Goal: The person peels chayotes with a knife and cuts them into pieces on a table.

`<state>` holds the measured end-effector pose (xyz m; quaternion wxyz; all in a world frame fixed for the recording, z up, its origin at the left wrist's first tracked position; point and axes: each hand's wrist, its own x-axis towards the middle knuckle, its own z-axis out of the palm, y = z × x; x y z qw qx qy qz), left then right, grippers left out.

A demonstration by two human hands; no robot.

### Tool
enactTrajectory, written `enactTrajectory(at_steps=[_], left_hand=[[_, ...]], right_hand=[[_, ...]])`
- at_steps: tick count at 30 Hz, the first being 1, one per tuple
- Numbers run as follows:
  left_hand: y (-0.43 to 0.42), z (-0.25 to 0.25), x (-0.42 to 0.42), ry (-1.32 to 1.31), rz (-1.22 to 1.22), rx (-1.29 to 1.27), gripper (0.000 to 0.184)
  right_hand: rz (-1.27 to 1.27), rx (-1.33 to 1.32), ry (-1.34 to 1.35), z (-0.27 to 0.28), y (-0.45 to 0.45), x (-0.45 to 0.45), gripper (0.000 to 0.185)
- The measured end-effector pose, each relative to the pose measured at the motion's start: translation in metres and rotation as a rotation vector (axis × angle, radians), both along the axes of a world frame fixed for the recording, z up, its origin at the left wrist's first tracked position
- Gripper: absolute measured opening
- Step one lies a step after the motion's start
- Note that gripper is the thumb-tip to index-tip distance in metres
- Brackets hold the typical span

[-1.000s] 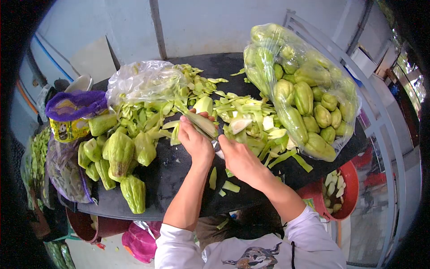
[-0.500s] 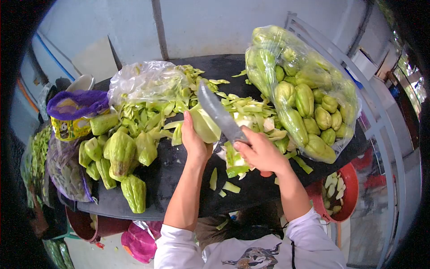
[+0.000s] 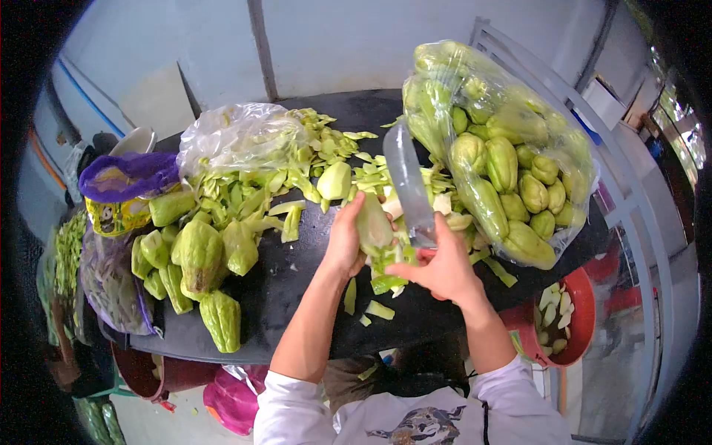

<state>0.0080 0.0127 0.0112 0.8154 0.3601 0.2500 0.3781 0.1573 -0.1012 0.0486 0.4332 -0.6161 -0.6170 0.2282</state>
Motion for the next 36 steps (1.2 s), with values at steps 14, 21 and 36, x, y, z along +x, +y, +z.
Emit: enactTrajectory(at_steps=[14,21,36], left_hand=[[-0.025,0.008,0.015,0.007,-0.096,-0.082,0.047],[-0.023,0.006,0.012,0.184,-0.253,-0.023,0.046],[-0.016,-0.003,0.007,-0.188,-0.570,-0.178,0.064]], right_hand=[[-0.020,-0.031,-0.103,0.003,-0.004,-0.004,0.069],[-0.042,-0.085,0.013,-0.015,-0.002,0.018,0.074],[-0.124,0.004,0.316,-0.021,-0.027,0.044,0.055]])
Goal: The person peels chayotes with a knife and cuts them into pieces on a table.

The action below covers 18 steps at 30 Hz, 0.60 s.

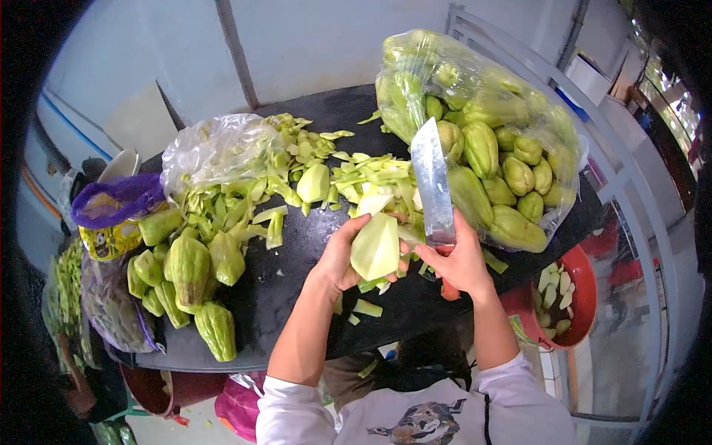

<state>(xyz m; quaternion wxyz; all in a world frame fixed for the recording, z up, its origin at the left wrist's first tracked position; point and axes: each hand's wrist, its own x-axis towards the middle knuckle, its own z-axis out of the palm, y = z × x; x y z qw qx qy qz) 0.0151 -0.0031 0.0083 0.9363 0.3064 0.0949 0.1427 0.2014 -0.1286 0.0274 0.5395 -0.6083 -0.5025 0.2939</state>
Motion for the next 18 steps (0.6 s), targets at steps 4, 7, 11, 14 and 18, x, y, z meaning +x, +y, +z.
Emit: enactTrajectory(at_steps=[4,7,11,14,18], left_hand=[[0.003,0.003,-0.002,-0.091,0.167,-0.153,0.063],[0.009,0.005,-0.006,-0.130,0.372,-0.197,0.053],[0.025,-0.008,-0.016,-0.196,0.405,-0.253,0.052],[0.033,0.000,-0.020,0.103,0.535,-0.071,0.056],[0.060,0.021,-0.035,0.440,0.817,0.313,0.053]], right_hand=[[0.004,-0.066,0.061,-0.004,-0.001,0.004,0.053],[0.021,-0.098,0.116,0.000,-0.005,0.007,0.052],[0.009,-0.090,0.165,-0.011,-0.009,0.010,0.051],[0.027,-0.109,0.183,-0.014,-0.018,0.020,0.052],[0.053,-0.146,0.226,-0.026,-0.031,0.045,0.053]])
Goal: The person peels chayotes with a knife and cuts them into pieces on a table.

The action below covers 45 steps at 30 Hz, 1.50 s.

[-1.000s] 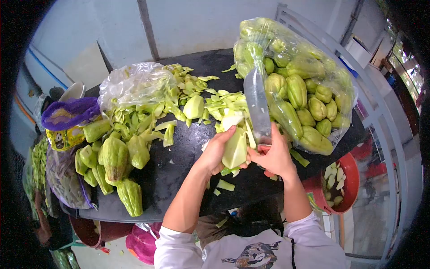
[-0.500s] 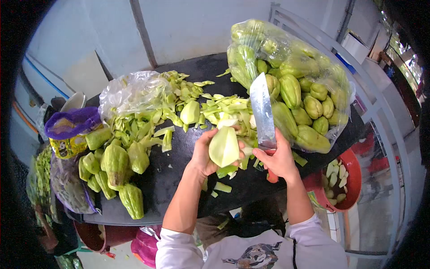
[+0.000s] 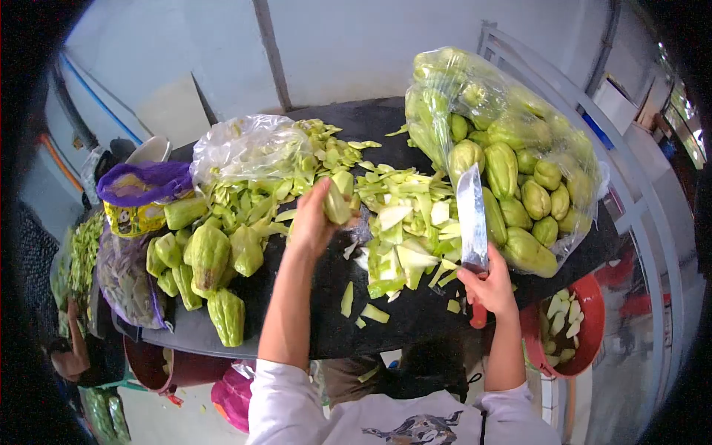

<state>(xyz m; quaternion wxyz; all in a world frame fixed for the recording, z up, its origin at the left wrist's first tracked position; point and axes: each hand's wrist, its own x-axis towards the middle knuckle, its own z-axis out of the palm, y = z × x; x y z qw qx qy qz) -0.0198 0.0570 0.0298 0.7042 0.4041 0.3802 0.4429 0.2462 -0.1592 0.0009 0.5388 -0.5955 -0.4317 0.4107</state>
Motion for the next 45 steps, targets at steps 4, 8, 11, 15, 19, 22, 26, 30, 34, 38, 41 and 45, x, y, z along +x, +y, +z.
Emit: enactTrajectory(at_steps=[4,8,11,15,19,22,26,30,34,38,41,45], left_hand=[[0.050,0.016,-0.019,0.578,0.071,0.382,0.055],[0.095,0.006,-0.014,1.113,0.184,0.737,0.060],[0.108,-0.014,-0.008,1.154,0.123,0.838,0.061],[0.099,-0.009,-0.013,1.062,0.107,0.840,0.053],[0.050,0.036,-0.058,1.034,0.298,0.894,0.046],[0.010,0.063,-0.117,1.345,0.524,0.929,0.052],[-0.021,0.061,-0.182,1.701,0.518,0.701,0.075],[-0.037,0.051,-0.197,1.790,0.303,0.514,0.093],[-0.036,0.047,-0.197,1.736,0.364,0.558,0.088],[-0.037,0.044,-0.195,1.687,0.361,0.556,0.089],[-0.041,0.039,-0.174,1.919,0.315,0.949,0.092],[-0.040,0.053,-0.137,2.241,-0.107,0.609,0.108]], right_hand=[[0.029,-0.023,0.063,-0.006,-0.005,0.010,0.047],[0.056,-0.035,0.188,-0.018,-0.004,0.013,0.042],[0.097,-0.003,0.263,-0.025,-0.004,0.013,0.039],[0.118,0.024,0.322,-0.024,-0.008,0.014,0.044],[0.136,0.021,0.369,-0.026,-0.009,0.017,0.048],[0.153,0.019,0.393,-0.026,-0.007,0.019,0.044],[0.170,-0.005,0.378,-0.024,-0.007,0.016,0.044],[0.156,0.006,0.378,-0.027,-0.006,0.014,0.049],[0.120,0.001,0.398,-0.027,-0.007,0.013,0.049],[0.125,0.007,0.400,-0.031,-0.006,0.015,0.049],[0.133,0.008,0.392,-0.031,-0.006,0.015,0.047],[0.105,-0.002,0.393,-0.024,-0.008,0.011,0.043]])
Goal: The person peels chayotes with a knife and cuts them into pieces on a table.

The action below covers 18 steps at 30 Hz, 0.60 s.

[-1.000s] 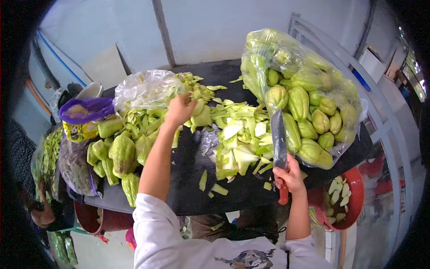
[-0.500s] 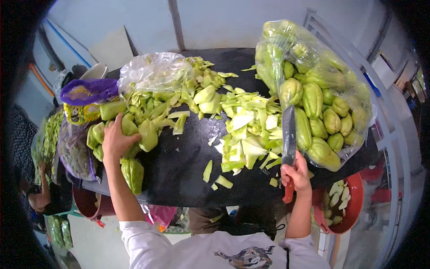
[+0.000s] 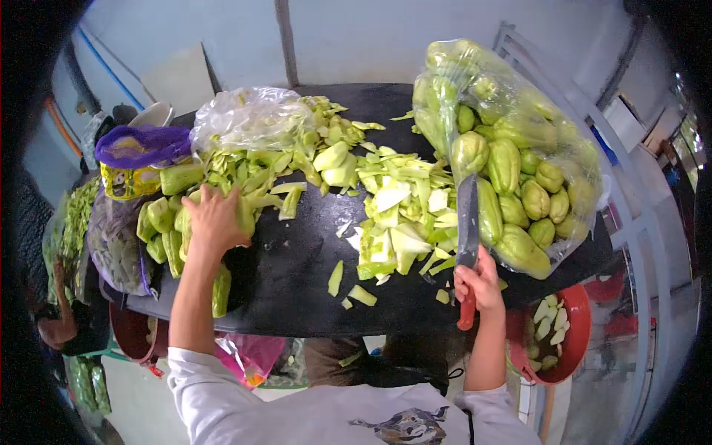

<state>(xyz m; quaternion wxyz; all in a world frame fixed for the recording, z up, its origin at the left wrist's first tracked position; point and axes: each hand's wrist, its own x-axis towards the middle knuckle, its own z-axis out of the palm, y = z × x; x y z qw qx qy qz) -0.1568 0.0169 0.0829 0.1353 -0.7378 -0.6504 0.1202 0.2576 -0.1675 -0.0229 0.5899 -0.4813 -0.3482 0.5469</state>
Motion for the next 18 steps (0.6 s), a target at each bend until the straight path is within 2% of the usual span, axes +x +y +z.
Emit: enactTrajectory(at_steps=[4,7,9,10,11,13,17,18], left_hand=[[0.001,-0.002,0.004,0.156,-0.035,-0.094,0.112],[-0.004,0.014,0.012,0.145,-0.025,-0.156,0.113],[-0.007,0.028,0.001,-0.128,0.041,-0.048,0.110],[0.002,0.014,-0.021,-0.167,0.050,0.090,0.105],[0.000,0.016,-0.023,-0.166,0.037,0.092,0.105],[-0.005,0.026,-0.027,-0.310,0.167,0.000,0.105],[0.019,0.004,-0.066,-0.358,0.007,0.048,0.105],[0.016,0.017,-0.058,-0.463,0.041,-0.039,0.102]], right_hand=[[0.005,0.049,0.003,-0.007,-0.004,0.003,0.043],[0.021,0.053,-0.037,-0.004,-0.003,0.003,0.041],[0.039,0.045,-0.027,-0.006,-0.002,0.005,0.039],[0.031,0.036,-0.032,-0.005,-0.004,0.005,0.038],[0.023,0.030,-0.033,-0.005,-0.005,0.005,0.037],[0.005,0.033,-0.030,-0.005,-0.005,0.003,0.037],[0.022,0.041,-0.045,-0.007,-0.004,0.005,0.041],[0.026,0.050,-0.032,-0.004,-0.005,0.004,0.043]])
